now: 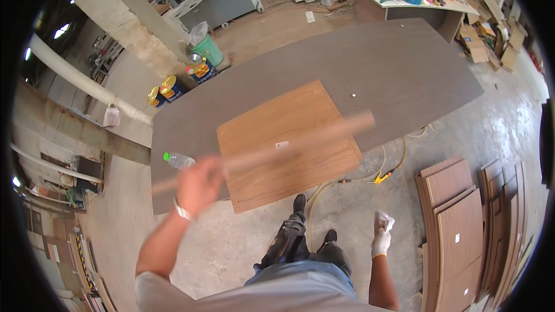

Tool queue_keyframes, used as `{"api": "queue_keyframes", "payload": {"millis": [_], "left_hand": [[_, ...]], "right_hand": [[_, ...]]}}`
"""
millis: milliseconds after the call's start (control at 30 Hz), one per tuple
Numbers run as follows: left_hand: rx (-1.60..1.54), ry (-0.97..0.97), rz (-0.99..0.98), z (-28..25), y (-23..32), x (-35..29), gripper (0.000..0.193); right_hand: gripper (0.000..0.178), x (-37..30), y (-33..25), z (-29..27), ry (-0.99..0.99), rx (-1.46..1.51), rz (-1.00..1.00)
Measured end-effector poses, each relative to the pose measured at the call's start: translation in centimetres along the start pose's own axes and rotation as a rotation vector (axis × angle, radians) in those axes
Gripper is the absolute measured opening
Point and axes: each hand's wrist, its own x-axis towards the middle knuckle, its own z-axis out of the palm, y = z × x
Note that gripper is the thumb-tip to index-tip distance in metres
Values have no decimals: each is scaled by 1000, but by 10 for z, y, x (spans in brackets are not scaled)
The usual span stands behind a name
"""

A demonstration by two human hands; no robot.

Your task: The person cleans a wooden panel by scraping residue with a utility knife and wiping the surface with a cloth. They repeatedly apply liquid from a plastic bottle to the cloth and wipe the panel, then move to another panel and repeat the process.

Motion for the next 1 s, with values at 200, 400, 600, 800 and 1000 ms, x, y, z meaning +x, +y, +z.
{"api": "queue_keyframes", "payload": {"millis": [200, 400, 600, 800, 1000], "left_hand": [[190, 345, -17, 47, -150, 288, 43], [215, 148, -221, 159, -244, 448, 54], [106, -71, -356, 294, -301, 398, 58], [9, -63, -153, 326, -348, 334, 37], [125, -102, -77, 352, -330, 294, 56]], "right_hand": [[37, -33, -35, 46, 10, 141, 37], [53, -106, -12, 62, 5, 842, 184], [65, -166, -24, 63, -64, 1165, 172], [57, -156, -112, 94, 71, 1017, 193], [52, -140, -191, 207, 69, -10, -559]]}}
